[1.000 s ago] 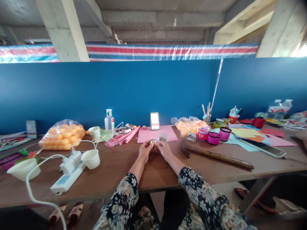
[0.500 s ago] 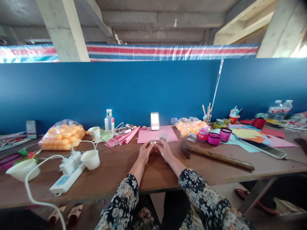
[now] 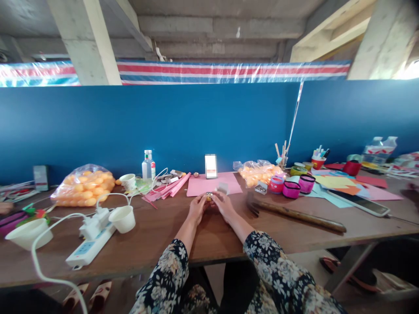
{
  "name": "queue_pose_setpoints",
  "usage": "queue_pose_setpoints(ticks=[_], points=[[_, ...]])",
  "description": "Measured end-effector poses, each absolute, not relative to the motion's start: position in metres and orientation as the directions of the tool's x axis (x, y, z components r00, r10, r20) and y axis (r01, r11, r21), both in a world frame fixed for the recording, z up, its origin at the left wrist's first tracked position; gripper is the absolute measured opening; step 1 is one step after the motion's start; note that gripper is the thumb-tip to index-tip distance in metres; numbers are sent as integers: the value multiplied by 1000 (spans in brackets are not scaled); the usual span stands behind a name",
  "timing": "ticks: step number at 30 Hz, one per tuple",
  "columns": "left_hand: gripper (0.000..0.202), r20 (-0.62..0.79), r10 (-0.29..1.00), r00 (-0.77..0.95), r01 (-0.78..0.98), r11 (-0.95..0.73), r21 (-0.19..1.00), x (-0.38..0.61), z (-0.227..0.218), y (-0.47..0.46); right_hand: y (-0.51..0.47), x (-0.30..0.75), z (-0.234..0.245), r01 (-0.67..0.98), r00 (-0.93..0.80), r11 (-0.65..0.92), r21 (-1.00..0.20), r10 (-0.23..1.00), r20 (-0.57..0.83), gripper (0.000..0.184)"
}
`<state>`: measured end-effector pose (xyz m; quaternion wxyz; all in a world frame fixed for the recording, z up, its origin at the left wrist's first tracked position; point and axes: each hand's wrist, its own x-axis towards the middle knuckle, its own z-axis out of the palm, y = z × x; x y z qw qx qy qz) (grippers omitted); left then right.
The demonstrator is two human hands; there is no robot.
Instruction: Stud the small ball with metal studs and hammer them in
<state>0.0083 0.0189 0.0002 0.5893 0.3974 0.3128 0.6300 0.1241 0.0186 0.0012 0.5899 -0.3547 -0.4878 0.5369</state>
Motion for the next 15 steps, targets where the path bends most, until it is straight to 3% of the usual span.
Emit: queue_pose_setpoints(ticks=[15], points=[[35,145,989,41,-509,-105,854,5,-1,19,14,127,6,-272,-130,247,-930,948,289,35]])
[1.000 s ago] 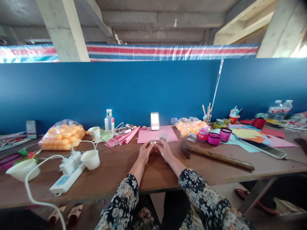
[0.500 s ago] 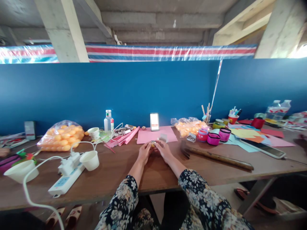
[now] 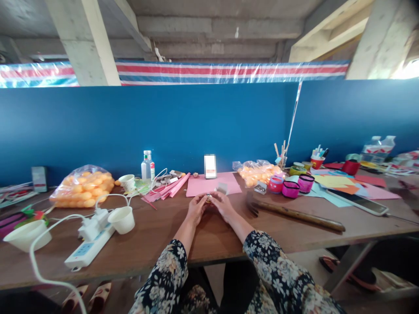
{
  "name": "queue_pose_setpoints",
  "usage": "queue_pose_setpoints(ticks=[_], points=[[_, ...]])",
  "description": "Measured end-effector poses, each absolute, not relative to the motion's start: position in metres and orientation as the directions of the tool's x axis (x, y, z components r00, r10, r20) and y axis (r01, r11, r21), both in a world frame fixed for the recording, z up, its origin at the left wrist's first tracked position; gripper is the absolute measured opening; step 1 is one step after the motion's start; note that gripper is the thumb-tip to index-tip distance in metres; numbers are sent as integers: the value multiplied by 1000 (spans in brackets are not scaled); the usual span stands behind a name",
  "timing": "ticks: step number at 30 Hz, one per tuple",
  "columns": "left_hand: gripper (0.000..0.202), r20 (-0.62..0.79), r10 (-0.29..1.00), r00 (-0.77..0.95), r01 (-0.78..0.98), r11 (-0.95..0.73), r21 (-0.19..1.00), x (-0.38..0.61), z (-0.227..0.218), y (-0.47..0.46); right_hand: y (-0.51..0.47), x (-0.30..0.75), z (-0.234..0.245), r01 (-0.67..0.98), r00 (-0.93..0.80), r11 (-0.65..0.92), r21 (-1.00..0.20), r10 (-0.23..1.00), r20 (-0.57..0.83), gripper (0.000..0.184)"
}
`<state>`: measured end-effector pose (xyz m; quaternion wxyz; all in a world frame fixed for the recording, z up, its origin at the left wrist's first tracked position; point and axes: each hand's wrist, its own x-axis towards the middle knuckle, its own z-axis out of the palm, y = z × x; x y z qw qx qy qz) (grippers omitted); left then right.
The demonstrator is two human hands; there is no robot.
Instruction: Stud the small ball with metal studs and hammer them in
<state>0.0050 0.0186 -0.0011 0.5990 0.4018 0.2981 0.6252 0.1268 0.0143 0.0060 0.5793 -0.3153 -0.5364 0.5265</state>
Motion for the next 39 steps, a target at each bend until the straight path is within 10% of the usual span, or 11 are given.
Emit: queue_pose_setpoints(ticks=[14,19,28,39], points=[[36,112,994,16,-532,-87,842,3,-1,20,20,128,5,-219,-111,282,-934,944,311,34],[34,83,996,15,-550,-61,833,3,0,18,29,144,11,32,101,324,-945,940,326,35],[22,61,995,-78,-576,-95,812,3,-2,22,26,178,13,732,123,213,-648,893,433,23],[20,53,995,-80,-567,-89,819,4,0,21,22,151,6,902,-240,334,-274,915,325,27]])
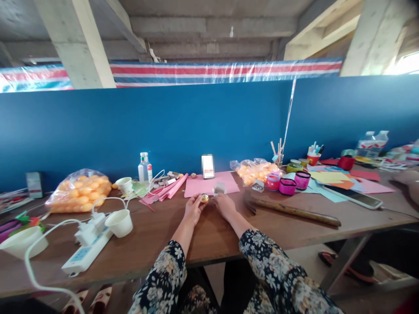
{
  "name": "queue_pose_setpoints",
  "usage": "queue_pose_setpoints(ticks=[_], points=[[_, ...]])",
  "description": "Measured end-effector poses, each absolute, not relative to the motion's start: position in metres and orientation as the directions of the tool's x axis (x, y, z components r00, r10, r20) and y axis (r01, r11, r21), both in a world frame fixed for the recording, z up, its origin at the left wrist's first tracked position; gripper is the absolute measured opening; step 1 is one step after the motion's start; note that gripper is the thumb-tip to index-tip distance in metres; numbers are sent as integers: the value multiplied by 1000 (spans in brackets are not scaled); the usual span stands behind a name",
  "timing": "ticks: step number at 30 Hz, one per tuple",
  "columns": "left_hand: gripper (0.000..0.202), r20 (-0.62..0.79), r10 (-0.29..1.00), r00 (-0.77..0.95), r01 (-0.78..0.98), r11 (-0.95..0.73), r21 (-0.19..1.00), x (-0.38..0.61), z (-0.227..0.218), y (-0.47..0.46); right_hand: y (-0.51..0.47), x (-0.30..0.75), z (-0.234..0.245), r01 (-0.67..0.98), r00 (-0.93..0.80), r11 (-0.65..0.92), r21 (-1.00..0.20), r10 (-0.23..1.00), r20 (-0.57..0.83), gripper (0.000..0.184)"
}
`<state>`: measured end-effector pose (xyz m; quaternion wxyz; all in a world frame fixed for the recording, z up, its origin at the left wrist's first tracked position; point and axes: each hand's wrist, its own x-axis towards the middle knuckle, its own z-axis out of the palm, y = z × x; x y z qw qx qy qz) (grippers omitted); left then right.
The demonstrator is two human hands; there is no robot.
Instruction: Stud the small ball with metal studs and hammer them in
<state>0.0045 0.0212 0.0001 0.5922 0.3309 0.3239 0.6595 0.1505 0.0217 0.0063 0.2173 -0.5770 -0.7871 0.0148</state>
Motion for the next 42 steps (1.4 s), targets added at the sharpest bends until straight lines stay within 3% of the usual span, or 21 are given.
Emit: queue_pose_setpoints(ticks=[6,12,19,24,27,42], points=[[28,57,996,-74,-557,-89,826,4,1,20,22,149,6,916,-235,314,-249,924,302,22],[24,91,993,-81,-557,-120,821,3,1,20,19,151,4,911,-198,305,-277,914,355,18],[21,66,993,-99,-607,-113,786,3,0,22,12,150,4,814,-127,378,-442,857,500,16],[21,64,995,-82,-607,-101,788,4,3,18,19,145,-1,605,-57,468,-644,832,552,12],[26,71,995,-68,-597,-98,796,4,3,17,20,143,0,502,-66,518,-693,821,566,13],[28,54,997,-55,-594,-76,801,6,4,19,25,145,-1,233,74,398,-888,903,424,16]])
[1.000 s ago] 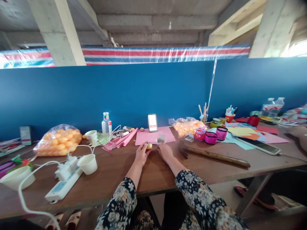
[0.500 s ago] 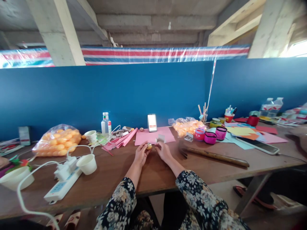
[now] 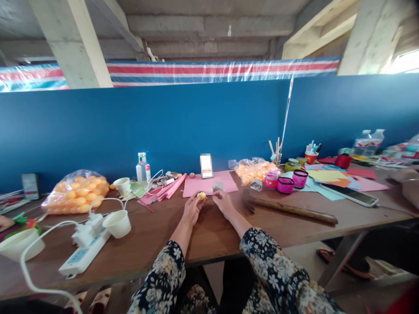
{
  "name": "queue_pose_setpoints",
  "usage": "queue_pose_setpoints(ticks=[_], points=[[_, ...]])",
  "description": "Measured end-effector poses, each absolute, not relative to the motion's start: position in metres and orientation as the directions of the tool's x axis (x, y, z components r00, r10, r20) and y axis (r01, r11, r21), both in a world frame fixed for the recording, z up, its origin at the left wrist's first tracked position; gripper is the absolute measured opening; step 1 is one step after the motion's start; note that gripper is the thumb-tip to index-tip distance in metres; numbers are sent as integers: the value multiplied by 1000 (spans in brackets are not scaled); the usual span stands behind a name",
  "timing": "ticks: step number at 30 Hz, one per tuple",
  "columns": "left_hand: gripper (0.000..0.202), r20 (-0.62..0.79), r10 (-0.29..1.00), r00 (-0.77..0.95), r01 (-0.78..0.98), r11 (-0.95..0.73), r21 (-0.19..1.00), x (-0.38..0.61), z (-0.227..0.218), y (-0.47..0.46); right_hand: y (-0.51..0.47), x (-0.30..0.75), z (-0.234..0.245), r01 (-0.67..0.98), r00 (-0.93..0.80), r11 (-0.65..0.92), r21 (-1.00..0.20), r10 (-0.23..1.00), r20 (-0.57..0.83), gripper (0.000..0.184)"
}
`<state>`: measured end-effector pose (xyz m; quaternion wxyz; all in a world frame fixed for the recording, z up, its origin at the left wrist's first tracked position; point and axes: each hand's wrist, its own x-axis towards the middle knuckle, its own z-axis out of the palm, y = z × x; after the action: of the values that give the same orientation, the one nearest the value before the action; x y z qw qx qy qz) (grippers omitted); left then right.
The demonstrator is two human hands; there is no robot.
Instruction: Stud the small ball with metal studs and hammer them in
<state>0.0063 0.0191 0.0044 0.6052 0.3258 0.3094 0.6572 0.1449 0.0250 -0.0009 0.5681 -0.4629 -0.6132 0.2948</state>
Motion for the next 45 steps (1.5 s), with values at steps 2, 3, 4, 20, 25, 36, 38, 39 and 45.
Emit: queue_pose_setpoints(ticks=[2,3,4,20,25,36,38,39,45], points=[[30,44,998,-52,-585,-66,808,7,5,18,24,145,1,211,81,401,-891,902,425,15],[30,42,998,-44,-581,-60,812,7,6,18,23,145,2,202,85,402,-893,901,425,15],[31,45,998,-38,-577,-59,815,7,6,17,23,145,3,193,88,402,-895,901,424,15],[39,70,996,-57,-569,-90,817,7,2,20,21,141,0,72,-71,396,-915,917,392,18],[37,90,993,-73,-576,-115,809,6,1,21,17,140,5,200,-212,544,-815,836,506,12],[43,105,991,-82,-558,-133,819,4,-3,23,15,138,3,224,-236,565,-794,822,519,11],[42,107,991,-86,-558,-137,819,5,-3,23,17,139,2,231,-211,562,-794,826,523,12],[42,110,990,-84,-555,-138,821,6,-3,23,18,139,2,231,-193,559,-796,828,526,13],[50,151,987,-54,-478,-158,864,7,-2,20,15,141,8,171,-75,442,-881,897,435,17]])
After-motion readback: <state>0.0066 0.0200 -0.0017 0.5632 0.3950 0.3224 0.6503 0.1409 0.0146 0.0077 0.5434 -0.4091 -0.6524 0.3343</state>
